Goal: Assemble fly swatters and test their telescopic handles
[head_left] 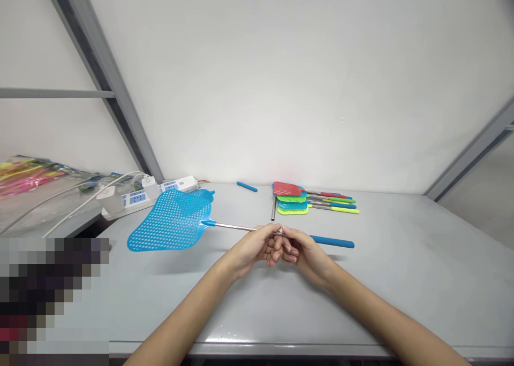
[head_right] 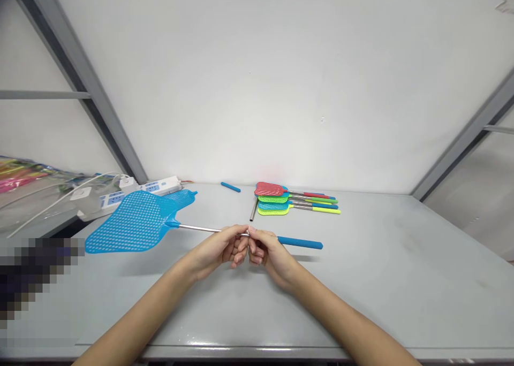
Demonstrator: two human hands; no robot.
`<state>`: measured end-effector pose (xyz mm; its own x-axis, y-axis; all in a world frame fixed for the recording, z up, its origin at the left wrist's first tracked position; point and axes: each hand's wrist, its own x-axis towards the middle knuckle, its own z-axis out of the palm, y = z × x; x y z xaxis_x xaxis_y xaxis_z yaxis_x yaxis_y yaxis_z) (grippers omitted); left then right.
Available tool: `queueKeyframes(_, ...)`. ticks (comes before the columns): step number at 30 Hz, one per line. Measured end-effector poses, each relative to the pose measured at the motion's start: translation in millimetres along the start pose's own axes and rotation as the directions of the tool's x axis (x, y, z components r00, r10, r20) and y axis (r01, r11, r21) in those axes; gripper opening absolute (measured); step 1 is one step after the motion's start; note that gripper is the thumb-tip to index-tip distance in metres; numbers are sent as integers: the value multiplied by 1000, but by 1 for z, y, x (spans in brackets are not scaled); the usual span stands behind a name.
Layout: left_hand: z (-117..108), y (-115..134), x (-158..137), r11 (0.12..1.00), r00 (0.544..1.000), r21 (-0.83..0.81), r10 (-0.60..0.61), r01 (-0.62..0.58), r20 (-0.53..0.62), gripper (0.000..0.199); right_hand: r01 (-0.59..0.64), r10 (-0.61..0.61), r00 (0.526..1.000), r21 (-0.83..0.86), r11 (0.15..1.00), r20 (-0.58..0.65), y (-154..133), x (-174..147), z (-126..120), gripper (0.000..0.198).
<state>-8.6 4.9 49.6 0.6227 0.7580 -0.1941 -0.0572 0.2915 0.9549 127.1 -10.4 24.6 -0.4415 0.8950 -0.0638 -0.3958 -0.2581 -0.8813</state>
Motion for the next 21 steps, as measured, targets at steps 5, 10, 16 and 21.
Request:
queueKeyframes(5, 1, 1, 0, 1000, 1000, -10, -15, 15, -16, 38, 98, -100, 990, -25, 995, -96, 2, 2, 3, 36)
queueKeyframes(10, 2, 2, -1, 999, 999, -39, -25, 24, -21, 35, 129, -127, 975, 1, 992, -182, 5, 2, 6, 34)
queueKeyframes(16, 1, 6, 1, 990, 995, -110, -96, 91, -38, 28, 161, -153, 957, 16, 987, -246, 6, 3, 8, 35)
queueKeyframes(21, 2, 10, 0, 989, 993, -98, -113, 109, -37, 28, 157, -144, 959, 34, 987, -245, 3, 2, 9, 36)
